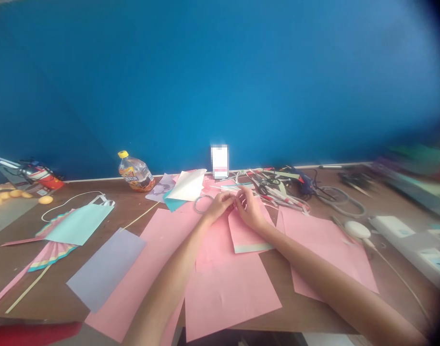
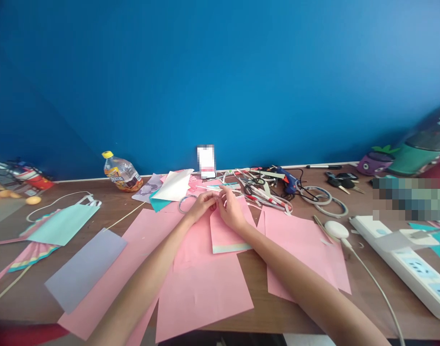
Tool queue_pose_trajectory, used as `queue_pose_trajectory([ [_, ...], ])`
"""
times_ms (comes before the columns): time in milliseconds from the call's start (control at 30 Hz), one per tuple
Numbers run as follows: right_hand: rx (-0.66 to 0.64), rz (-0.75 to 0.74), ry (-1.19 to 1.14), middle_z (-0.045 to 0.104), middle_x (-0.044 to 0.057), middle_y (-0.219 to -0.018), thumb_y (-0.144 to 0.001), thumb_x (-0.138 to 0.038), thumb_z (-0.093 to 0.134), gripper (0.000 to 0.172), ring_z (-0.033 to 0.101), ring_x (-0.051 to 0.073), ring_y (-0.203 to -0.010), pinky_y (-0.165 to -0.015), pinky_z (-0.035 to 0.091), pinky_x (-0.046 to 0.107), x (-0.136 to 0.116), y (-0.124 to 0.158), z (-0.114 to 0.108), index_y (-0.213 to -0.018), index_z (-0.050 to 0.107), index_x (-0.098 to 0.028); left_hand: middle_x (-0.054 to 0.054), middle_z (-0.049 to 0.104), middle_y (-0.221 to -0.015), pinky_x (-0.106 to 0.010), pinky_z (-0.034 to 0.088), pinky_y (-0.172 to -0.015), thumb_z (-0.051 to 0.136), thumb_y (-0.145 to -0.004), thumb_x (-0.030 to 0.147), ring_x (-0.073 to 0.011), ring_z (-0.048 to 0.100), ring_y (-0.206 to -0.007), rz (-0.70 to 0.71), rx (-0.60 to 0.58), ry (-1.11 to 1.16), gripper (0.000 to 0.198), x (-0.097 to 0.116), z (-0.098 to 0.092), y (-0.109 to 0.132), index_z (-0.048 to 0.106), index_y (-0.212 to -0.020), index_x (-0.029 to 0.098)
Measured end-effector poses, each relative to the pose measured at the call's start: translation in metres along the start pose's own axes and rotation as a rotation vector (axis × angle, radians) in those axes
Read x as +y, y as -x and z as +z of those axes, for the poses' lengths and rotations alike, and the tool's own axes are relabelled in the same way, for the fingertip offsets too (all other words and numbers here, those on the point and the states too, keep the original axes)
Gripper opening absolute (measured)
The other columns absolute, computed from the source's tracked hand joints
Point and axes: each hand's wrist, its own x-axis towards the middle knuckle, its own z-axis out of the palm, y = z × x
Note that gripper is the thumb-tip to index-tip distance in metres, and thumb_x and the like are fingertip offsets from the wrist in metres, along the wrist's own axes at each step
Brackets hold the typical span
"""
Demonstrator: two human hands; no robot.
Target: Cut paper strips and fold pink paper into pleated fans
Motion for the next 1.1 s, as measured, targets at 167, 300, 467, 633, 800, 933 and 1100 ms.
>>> queue_pose_trajectory([
  [167, -0.007, -0.015, 0.020, 0.055, 0.007, -0.099, -0.093, -0.018, 0.040, 0.037, 0.056, 0.016, -0.073, -0.063, 0.049, 0.031, 0.0013, 0.0002, 0.0002, -0.130, 0.036, -0.021, 0.000, 0.054, -0.068, -0.023, 0.038, -0.058, 0.058, -0.083, 0.043, -0.0100, 0.049, -0.060, 0.001, -0.014, 0.024, 0.029, 0.0004, 0.0003, -0.0008, 0.060, -0.082, 0.014],
  [300, -0.001, -0.011, 0.033, 0.056, 0.008, -0.098, -0.093, -0.019, 0.041, 0.036, 0.056, 0.016, -0.073, -0.064, 0.049, 0.032, 0.0023, 0.0007, 0.0007, -0.129, 0.037, -0.021, 0.000, 0.054, -0.069, -0.023, 0.038, -0.059, 0.058, -0.083, 0.042, -0.0098, 0.049, -0.060, -0.005, -0.007, 0.017, 0.029, 0.0004, 0.0002, -0.0006, 0.060, -0.081, 0.014],
  [467, -0.004, -0.014, 0.049, 0.057, 0.008, -0.098, -0.094, -0.019, 0.040, 0.036, 0.057, 0.017, -0.074, -0.067, 0.050, 0.033, 0.0032, 0.0010, 0.0012, -0.129, 0.037, -0.021, 0.000, 0.053, -0.068, -0.023, 0.038, -0.059, 0.057, -0.084, 0.041, -0.0099, 0.049, -0.061, 0.006, -0.026, 0.006, 0.028, 0.0011, -0.0003, -0.0003, 0.060, -0.079, 0.014],
  [633, -0.021, -0.018, 0.072, 0.056, 0.009, -0.098, -0.095, -0.019, 0.036, 0.036, 0.058, 0.018, -0.074, -0.067, 0.050, 0.033, 0.0031, 0.0007, 0.0009, -0.130, 0.035, -0.020, 0.000, 0.053, -0.069, -0.024, 0.038, -0.062, 0.056, -0.084, 0.039, -0.0098, 0.049, -0.063, 0.004, -0.013, -0.018, 0.026, 0.0007, -0.0001, 0.0005, 0.058, -0.077, 0.014],
  [800, -0.029, -0.052, 0.099, 0.055, 0.009, -0.096, -0.094, -0.017, 0.034, 0.035, 0.057, 0.019, -0.076, -0.068, 0.050, 0.034, 0.0035, 0.0008, 0.0017, -0.129, 0.034, -0.018, 0.001, 0.051, -0.066, -0.024, 0.038, -0.062, 0.053, -0.084, 0.040, -0.0100, 0.048, -0.062, 0.000, -0.017, -0.032, 0.029, 0.0020, 0.0008, 0.0011, 0.052, -0.069, 0.015],
  [933, -0.051, -0.051, 0.113, 0.054, 0.010, -0.096, -0.094, -0.017, 0.033, 0.035, 0.057, 0.020, -0.078, -0.069, 0.049, 0.035, 0.0022, 0.0011, 0.0016, -0.129, 0.034, -0.017, 0.001, 0.052, -0.066, -0.024, 0.038, -0.063, 0.055, -0.083, 0.039, -0.0106, 0.050, -0.064, 0.003, -0.016, -0.036, 0.027, 0.0008, 0.0007, 0.0002, 0.052, -0.070, 0.015],
  [1100, -0.043, -0.047, 0.100, 0.054, 0.009, -0.094, -0.094, -0.018, 0.033, 0.034, 0.056, 0.020, -0.079, -0.070, 0.049, 0.035, 0.0027, 0.0012, 0.0025, -0.129, 0.034, -0.017, 0.001, 0.054, -0.067, -0.024, 0.040, -0.064, 0.053, -0.084, 0.033, -0.0106, 0.051, -0.064, 0.009, -0.004, -0.039, 0.022, -0.0036, -0.0006, -0.0012, 0.055, -0.071, 0.015],
])
